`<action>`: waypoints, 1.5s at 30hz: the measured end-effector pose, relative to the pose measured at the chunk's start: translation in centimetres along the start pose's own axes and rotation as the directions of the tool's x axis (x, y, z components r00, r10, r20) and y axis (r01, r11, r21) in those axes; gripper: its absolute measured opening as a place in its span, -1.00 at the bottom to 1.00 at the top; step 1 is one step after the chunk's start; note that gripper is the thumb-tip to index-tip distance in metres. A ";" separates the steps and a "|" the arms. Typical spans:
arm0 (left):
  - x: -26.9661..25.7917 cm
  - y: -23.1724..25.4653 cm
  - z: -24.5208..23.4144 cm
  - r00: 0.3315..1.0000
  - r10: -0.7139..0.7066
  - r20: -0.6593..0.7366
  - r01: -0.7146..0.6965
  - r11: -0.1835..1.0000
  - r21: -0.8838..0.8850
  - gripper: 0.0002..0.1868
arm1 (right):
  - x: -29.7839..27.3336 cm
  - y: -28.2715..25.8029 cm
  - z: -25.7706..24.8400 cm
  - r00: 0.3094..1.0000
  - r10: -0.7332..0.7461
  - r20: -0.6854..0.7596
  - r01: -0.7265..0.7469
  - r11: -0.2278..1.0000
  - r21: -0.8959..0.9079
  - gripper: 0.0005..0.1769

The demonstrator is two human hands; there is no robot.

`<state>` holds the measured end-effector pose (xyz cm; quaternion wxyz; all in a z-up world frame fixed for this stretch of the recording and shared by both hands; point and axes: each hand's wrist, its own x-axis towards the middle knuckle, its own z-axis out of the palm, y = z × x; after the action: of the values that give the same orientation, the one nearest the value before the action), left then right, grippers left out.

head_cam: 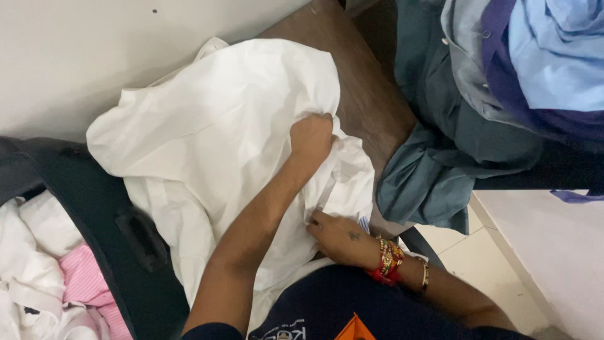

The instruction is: The person buttons a white shirt by hand and then folds the shirt on a wooden surface.

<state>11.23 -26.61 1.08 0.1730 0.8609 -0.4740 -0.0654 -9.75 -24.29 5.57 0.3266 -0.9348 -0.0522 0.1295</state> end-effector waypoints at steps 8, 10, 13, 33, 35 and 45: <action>2.4 -1.3 -7.2 0.972 -0.161 -0.173 0.113 0.959 -0.258 -0.69 | -1.1 2.0 -2.8 0.875 0.379 -0.301 -0.347 0.925 0.155 -0.57; 4.3 -0.7 -9.4 0.952 -0.204 -0.229 0.087 0.896 -0.435 -0.66 | -2.0 2.6 -4.9 0.702 0.441 -0.559 -0.416 0.891 0.182 -0.59; 8.5 2.1 -9.5 0.962 -0.122 -0.243 -0.166 0.447 -0.879 -0.72 | -3.5 3.8 -8.4 0.454 0.300 -0.839 -0.436 0.896 0.085 -0.59; -32.1 0.3 -9.9 0.764 -0.523 -0.378 0.538 0.840 -0.075 -0.80 | -12.1 9.4 -4.7 0.691 0.209 -0.692 -0.541 0.784 -0.304 -0.61; -35.8 0.2 -9.2 0.503 -0.831 -0.238 0.860 0.507 0.050 -0.62 | -12.9 11.1 -4.6 0.634 0.212 -0.744 -0.560 0.789 -0.253 -0.92; -44.0 -0.5 -3.2 0.242 -0.920 -0.308 0.966 0.260 -0.016 -0.32 | -15.4 9.5 -3.9 0.417 0.116 -0.901 -0.759 0.590 -0.275 -0.93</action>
<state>-11.38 11.33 1.67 0.0810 0.9832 0.1635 -0.0026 -23.35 -36.88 5.79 -0.0914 -0.9041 0.3314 -0.2538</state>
